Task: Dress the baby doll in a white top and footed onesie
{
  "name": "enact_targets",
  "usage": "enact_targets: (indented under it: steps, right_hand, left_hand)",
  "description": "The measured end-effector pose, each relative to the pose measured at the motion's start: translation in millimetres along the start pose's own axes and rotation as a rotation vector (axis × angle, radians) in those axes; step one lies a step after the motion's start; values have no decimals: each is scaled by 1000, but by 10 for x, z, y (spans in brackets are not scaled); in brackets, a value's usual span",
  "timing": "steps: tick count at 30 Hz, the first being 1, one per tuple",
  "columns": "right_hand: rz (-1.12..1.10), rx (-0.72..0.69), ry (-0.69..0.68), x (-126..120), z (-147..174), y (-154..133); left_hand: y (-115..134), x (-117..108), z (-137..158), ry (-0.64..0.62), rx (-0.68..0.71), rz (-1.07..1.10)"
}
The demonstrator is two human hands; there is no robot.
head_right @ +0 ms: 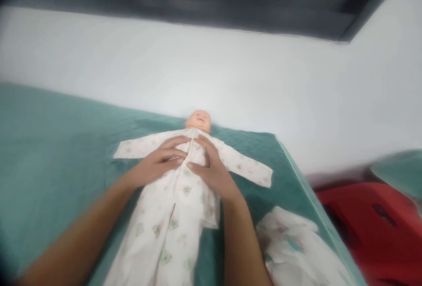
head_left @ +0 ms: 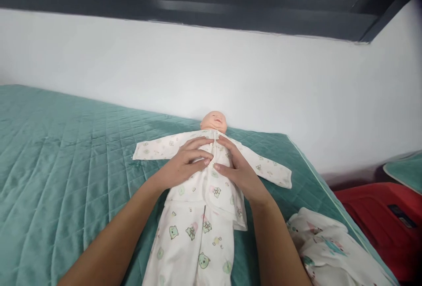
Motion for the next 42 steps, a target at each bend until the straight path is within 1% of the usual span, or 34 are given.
enact_targets:
  steps: [4, 9, 18, 24, 30, 32, 36, 38, 42]
  right_hand:
    - [53, -4, -24, 15, -10, 19]
    - [57, -12, -9, 24, -18, -20]
    - [-12, 14, 60, 36, -14, -47]
    - [7, -7, 64, 43, -13, -74]
    - [-35, -58, 40, 48, -17, -83]
    - [-39, -83, 21, 54, -16, -99]
    - [45, -126, 16, 74, -16, -135]
    - [63, -130, 41, 80, -20, -140]
    - [40, -122, 79, 86, -29, -140]
  left_hand:
    - [-47, -24, -16, -51, 15, 22]
    - [-42, -30, -20, -61, 28, 47]
    - [-43, -12, -22, 1, 19, 37]
    - [-17, -3, -27, 53, 51, 17]
    - [114, 17, 5, 143, 92, -83]
    - [177, 43, 20, 183, 104, -167]
    - [266, 102, 42, 259, 132, -340]
    - [255, 105, 40, 270, 114, -314]
    - [161, 55, 24, 241, 36, -128]
Point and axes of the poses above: each hand's wrist, its own z-axis away from the middle knuckle, its own x-axis out of the palm, y = z × x, the point moved 5 cm from there along -z, towards the middle knuckle, and after that the axes turned 6 degrees about -x, right-handed, at the moved point
